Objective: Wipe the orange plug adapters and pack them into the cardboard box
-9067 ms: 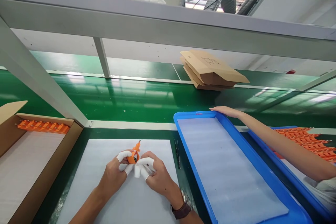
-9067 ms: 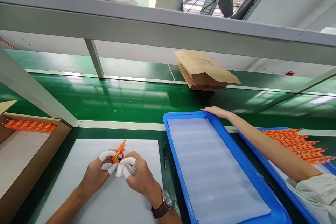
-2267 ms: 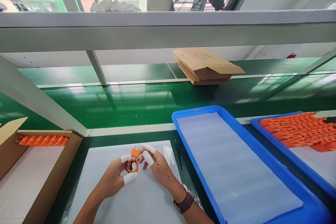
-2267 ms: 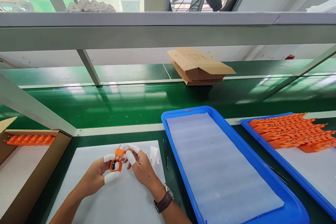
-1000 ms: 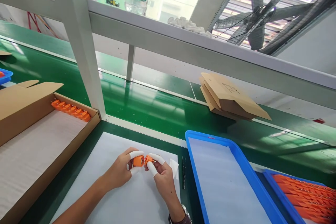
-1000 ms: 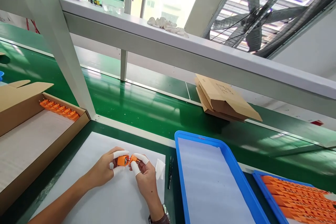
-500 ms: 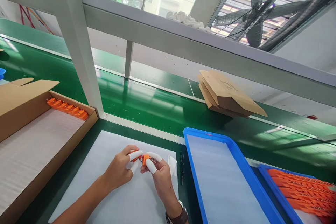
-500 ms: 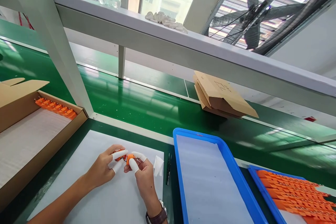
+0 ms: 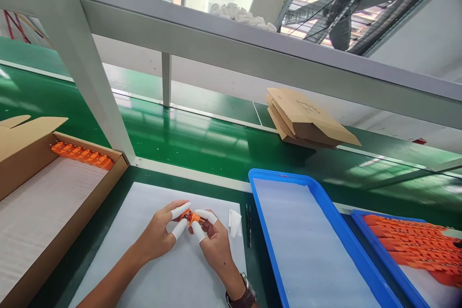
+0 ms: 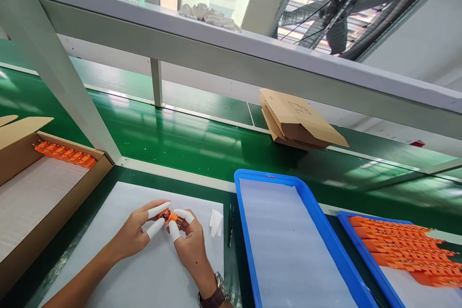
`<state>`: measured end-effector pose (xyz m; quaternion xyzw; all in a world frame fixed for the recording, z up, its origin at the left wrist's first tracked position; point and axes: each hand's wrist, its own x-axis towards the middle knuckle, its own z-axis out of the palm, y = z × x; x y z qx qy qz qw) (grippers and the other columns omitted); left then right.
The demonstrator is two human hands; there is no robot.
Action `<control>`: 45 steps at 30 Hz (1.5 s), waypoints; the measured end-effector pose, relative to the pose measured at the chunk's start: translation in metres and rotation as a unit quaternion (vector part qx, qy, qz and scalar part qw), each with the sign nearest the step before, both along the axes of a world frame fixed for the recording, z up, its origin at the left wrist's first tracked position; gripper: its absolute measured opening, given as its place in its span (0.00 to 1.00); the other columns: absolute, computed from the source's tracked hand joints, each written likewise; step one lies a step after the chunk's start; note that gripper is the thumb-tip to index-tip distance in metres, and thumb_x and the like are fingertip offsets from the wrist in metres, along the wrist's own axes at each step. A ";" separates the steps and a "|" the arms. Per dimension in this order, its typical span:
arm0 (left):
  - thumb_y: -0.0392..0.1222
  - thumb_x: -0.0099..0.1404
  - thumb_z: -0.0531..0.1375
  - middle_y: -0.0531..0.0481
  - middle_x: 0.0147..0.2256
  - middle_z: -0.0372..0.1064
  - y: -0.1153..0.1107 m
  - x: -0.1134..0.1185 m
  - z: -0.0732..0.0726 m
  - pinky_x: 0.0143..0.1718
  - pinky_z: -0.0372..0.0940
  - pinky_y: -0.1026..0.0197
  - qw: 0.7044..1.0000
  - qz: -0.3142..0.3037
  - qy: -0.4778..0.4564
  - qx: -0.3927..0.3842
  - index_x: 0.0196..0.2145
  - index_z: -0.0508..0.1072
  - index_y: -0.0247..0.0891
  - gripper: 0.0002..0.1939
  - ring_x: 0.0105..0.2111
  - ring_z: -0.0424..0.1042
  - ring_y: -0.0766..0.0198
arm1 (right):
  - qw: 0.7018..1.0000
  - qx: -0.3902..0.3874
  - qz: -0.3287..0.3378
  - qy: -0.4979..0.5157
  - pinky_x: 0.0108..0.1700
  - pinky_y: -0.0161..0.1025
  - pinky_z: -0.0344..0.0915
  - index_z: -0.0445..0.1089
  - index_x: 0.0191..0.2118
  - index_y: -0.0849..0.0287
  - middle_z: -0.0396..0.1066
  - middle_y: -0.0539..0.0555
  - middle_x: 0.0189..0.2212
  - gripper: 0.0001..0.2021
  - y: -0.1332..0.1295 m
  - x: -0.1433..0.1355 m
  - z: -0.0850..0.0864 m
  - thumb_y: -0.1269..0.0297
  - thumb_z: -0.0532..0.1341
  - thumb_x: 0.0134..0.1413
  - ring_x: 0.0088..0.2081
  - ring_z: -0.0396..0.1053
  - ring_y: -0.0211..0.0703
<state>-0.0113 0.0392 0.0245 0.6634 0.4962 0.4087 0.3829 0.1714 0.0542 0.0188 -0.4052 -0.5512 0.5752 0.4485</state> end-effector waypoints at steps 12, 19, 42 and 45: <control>0.41 0.70 0.57 0.48 0.59 0.67 0.002 0.000 -0.002 0.56 0.73 0.53 0.996 -0.023 -0.057 -0.064 0.59 0.70 0.49 0.20 0.56 0.72 0.57 | 0.987 0.114 -0.004 -0.110 0.44 0.42 0.74 0.72 0.49 0.52 0.71 0.53 0.42 0.12 0.000 0.006 0.001 0.69 0.60 0.61 0.40 0.70 0.43; 0.44 0.63 0.66 0.49 0.43 0.75 0.003 0.000 -0.011 0.37 0.76 0.58 0.995 0.060 -0.003 -0.074 0.52 0.74 0.45 0.19 0.34 0.74 0.63 | 0.995 0.031 0.047 -0.085 0.48 0.44 0.74 0.73 0.48 0.52 0.72 0.54 0.43 0.10 0.008 0.016 0.004 0.65 0.61 0.62 0.43 0.73 0.45; 0.45 0.65 0.63 0.51 0.39 0.73 0.002 -0.010 0.003 0.32 0.66 0.62 0.993 -0.038 0.018 -0.111 0.53 0.75 0.47 0.18 0.31 0.66 0.64 | 0.984 0.035 0.108 -0.136 0.46 0.42 0.71 0.73 0.49 0.50 0.72 0.53 0.44 0.10 0.007 0.015 0.009 0.62 0.60 0.64 0.44 0.71 0.45; 0.45 0.64 0.64 0.51 0.38 0.73 0.003 -0.013 0.001 0.33 0.66 0.62 0.991 -0.057 0.024 -0.120 0.52 0.76 0.46 0.18 0.31 0.67 0.64 | 0.977 0.065 0.111 -0.171 0.45 0.42 0.70 0.72 0.50 0.49 0.72 0.53 0.44 0.11 0.006 0.016 0.012 0.65 0.59 0.65 0.44 0.70 0.45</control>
